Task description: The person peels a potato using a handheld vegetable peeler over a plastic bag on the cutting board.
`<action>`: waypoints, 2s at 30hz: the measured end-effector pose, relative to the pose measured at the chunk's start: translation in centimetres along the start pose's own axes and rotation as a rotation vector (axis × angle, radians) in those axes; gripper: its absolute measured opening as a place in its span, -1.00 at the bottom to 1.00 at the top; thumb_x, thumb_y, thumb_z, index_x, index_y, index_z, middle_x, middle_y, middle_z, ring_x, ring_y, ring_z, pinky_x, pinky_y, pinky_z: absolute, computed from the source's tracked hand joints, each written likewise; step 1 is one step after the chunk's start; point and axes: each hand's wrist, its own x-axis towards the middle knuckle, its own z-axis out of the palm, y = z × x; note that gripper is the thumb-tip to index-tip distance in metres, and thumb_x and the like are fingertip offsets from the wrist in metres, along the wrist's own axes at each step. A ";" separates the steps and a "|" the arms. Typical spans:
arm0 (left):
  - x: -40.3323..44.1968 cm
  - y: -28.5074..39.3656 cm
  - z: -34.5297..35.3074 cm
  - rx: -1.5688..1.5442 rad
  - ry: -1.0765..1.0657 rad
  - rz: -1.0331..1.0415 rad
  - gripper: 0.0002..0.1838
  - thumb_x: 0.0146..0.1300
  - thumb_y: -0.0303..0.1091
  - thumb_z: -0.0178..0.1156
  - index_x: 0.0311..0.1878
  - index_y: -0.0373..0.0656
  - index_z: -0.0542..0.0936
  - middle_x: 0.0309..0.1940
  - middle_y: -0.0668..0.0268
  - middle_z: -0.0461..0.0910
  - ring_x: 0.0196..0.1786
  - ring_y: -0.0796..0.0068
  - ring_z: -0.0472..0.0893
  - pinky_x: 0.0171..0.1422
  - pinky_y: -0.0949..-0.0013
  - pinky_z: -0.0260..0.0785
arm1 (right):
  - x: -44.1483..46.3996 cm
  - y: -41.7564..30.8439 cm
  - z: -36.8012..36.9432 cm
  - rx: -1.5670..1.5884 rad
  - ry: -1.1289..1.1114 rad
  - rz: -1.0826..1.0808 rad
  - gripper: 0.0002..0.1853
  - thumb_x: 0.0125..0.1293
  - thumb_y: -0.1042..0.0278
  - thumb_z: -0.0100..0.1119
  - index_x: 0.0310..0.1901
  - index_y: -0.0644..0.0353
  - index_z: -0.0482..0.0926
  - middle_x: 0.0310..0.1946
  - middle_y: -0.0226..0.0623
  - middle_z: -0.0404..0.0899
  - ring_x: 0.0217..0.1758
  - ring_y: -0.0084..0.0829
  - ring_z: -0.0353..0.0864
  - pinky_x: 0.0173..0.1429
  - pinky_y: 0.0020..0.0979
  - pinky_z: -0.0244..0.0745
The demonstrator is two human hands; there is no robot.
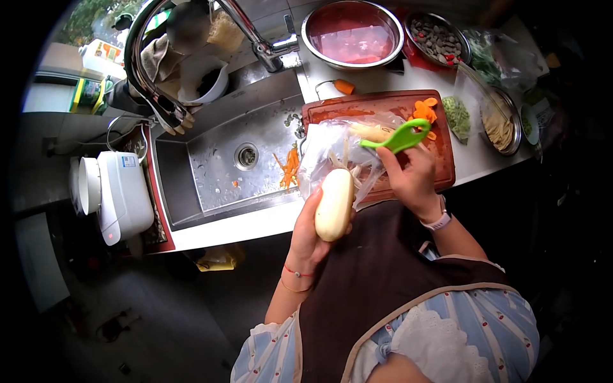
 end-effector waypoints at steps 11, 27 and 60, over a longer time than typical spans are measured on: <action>1.1 -0.9 -0.9 -0.120 -0.036 0.039 -0.55 0.39 -0.08 -0.18 0.06 -0.26 0.45 -0.13 0.19 0.59 -0.11 0.44 0.61 -0.16 0.36 0.54 | -2.4 -3.8 0.1 0.858 -0.572 0.349 -0.79 0.25 0.37 0.21 -0.18 0.34 0.54 -0.36 -0.32 0.61 -0.32 -0.60 0.56 -0.28 -0.52 0.43; -1.6 -0.5 -0.7 0.107 -0.119 0.046 -0.48 0.35 -0.04 -0.20 0.18 -0.28 0.29 -0.21 0.05 0.50 -0.34 0.33 0.55 -0.45 0.40 0.47 | -0.5 5.2 5.0 0.764 -0.320 0.558 -0.79 0.23 0.31 0.23 -0.33 0.32 0.54 -0.51 -0.43 0.54 -0.49 -0.55 0.49 -0.41 -0.47 0.38; -0.4 -0.1 -1.9 -0.038 -0.037 0.094 -0.57 0.38 -0.10 -0.12 0.17 -0.18 0.31 -0.20 0.14 0.49 -0.31 0.33 0.55 -0.43 0.37 0.48 | 0.1 3.7 4.7 0.875 -0.365 0.686 -0.82 0.29 0.35 0.17 -0.27 0.33 0.57 -0.47 -0.47 0.56 -0.46 -0.72 0.43 -0.42 -0.62 0.31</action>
